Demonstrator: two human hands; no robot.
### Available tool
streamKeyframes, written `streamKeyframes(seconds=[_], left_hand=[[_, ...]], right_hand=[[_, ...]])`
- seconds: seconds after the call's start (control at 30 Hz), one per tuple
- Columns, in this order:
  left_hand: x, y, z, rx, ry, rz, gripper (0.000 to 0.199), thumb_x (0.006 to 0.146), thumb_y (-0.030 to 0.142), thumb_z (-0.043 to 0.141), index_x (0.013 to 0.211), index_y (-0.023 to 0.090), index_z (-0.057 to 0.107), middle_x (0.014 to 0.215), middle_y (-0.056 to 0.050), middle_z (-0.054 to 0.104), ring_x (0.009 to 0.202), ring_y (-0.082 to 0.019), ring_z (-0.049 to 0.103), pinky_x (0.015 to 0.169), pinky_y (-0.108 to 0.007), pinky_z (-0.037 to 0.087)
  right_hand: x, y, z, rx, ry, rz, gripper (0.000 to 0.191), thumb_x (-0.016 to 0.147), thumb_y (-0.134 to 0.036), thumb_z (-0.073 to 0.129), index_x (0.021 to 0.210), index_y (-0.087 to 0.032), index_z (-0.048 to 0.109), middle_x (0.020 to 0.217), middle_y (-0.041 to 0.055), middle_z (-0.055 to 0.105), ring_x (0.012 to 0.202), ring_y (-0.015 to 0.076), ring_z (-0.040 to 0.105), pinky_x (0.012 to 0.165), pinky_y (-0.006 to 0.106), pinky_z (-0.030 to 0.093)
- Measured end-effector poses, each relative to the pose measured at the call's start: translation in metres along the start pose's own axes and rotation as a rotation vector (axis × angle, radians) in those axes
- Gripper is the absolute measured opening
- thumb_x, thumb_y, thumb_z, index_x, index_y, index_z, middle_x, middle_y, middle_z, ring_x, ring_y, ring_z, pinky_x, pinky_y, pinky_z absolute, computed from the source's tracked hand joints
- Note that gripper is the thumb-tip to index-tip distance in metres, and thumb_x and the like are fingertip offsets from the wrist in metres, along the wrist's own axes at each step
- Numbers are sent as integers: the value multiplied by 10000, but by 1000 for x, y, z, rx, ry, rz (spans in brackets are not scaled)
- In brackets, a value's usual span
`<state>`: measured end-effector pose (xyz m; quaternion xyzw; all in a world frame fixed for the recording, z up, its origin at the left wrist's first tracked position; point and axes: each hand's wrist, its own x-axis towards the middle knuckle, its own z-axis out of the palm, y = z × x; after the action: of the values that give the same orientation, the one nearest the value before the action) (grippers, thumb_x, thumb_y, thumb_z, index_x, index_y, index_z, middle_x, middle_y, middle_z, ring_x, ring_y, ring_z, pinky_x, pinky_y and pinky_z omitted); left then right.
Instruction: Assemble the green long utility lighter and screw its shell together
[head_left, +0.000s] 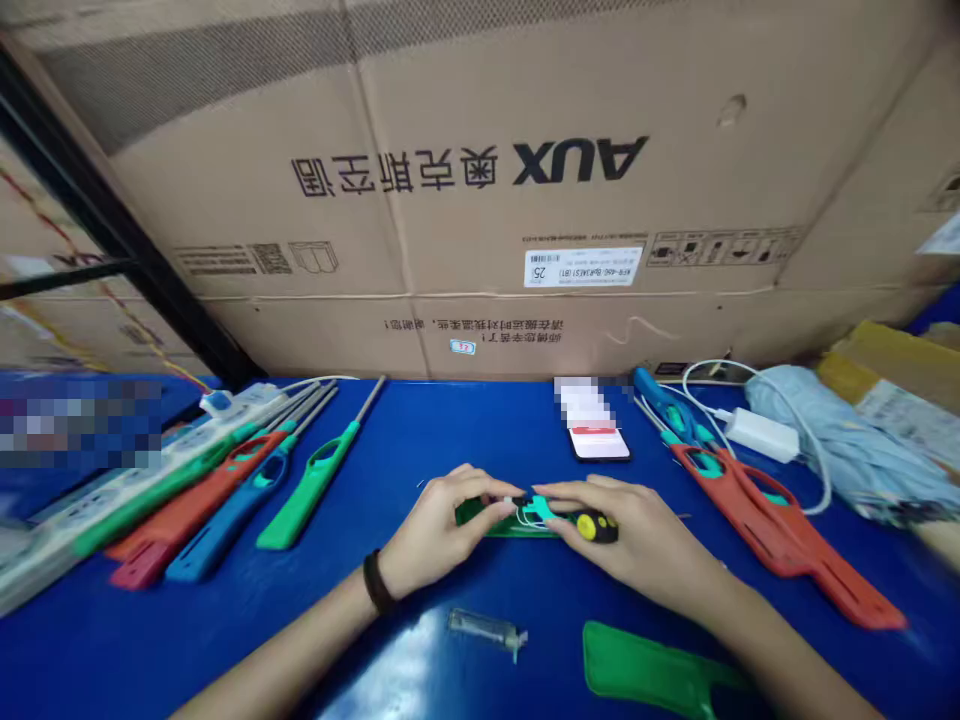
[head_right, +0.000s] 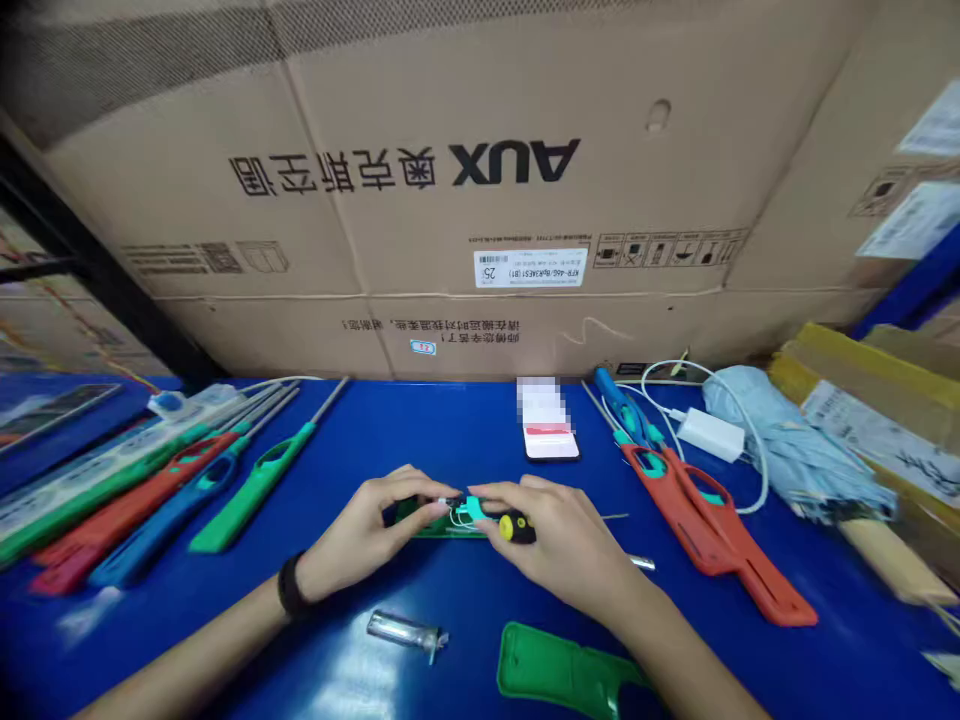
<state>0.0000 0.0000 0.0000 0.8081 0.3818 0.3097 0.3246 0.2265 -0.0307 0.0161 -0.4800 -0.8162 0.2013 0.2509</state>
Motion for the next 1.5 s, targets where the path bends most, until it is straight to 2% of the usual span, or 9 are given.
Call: streamKeyframes(seconds=[0.27, 0.63, 0.87, 1.03, 1.27, 1.4, 1.5], left_hand=[[0, -5, 1, -25, 29, 49, 182, 873, 258, 602, 1017, 224, 709, 869, -29, 715, 806, -161, 608, 753, -275, 459], [-2, -7, 1, 77, 29, 173, 162, 891, 239, 584, 1004, 220, 699, 864, -15, 727, 764, -152, 605, 754, -291, 433], [-1, -7, -3, 265, 13, 306, 156, 911, 214, 552, 1023, 192, 659, 885, -18, 710, 810, -159, 579, 791, -312, 400], [0, -5, -6, 378, -30, 354, 165, 943, 221, 493, 1026, 188, 631, 888, -15, 693, 816, -157, 570, 807, -322, 382], [0, -9, -8, 442, 13, 323, 173, 927, 279, 520, 987, 218, 669, 924, -27, 678, 851, -174, 583, 772, -315, 414], [0, -11, -8, 449, 5, 245, 158, 900, 306, 562, 888, 214, 690, 932, -20, 675, 835, -165, 599, 812, -322, 432], [0, -12, -7, 458, -29, 208, 154, 898, 297, 566, 883, 210, 692, 927, -17, 675, 809, -153, 611, 788, -299, 456]], right_hand=[[-1, -2, -1, 8, -5, -25, 301, 855, -269, 589, 1147, -331, 629, 997, -36, 717, 840, 165, 650, 729, 282, 517], [-1, -1, -1, 16, -22, -14, 299, 858, -301, 601, 1153, -334, 629, 1017, -30, 709, 879, 165, 636, 765, 275, 501], [-3, -1, 2, 36, -25, -4, 306, 855, -303, 613, 1159, -337, 624, 940, -26, 697, 799, 142, 626, 719, 249, 486], [-1, 1, 3, 12, -57, 3, 321, 862, -302, 601, 1182, -330, 610, 966, -14, 693, 844, 154, 629, 744, 257, 480], [0, 0, 4, -67, -101, 22, 356, 879, -265, 564, 1226, -344, 579, 995, -3, 691, 895, 189, 627, 751, 287, 481], [0, 0, 7, -112, -107, 21, 365, 889, -272, 546, 1245, -350, 564, 947, 5, 685, 843, 189, 636, 708, 285, 485], [0, 1, 8, -143, -103, 25, 363, 893, -274, 538, 1247, -347, 565, 916, 11, 678, 786, 182, 640, 675, 282, 486]])
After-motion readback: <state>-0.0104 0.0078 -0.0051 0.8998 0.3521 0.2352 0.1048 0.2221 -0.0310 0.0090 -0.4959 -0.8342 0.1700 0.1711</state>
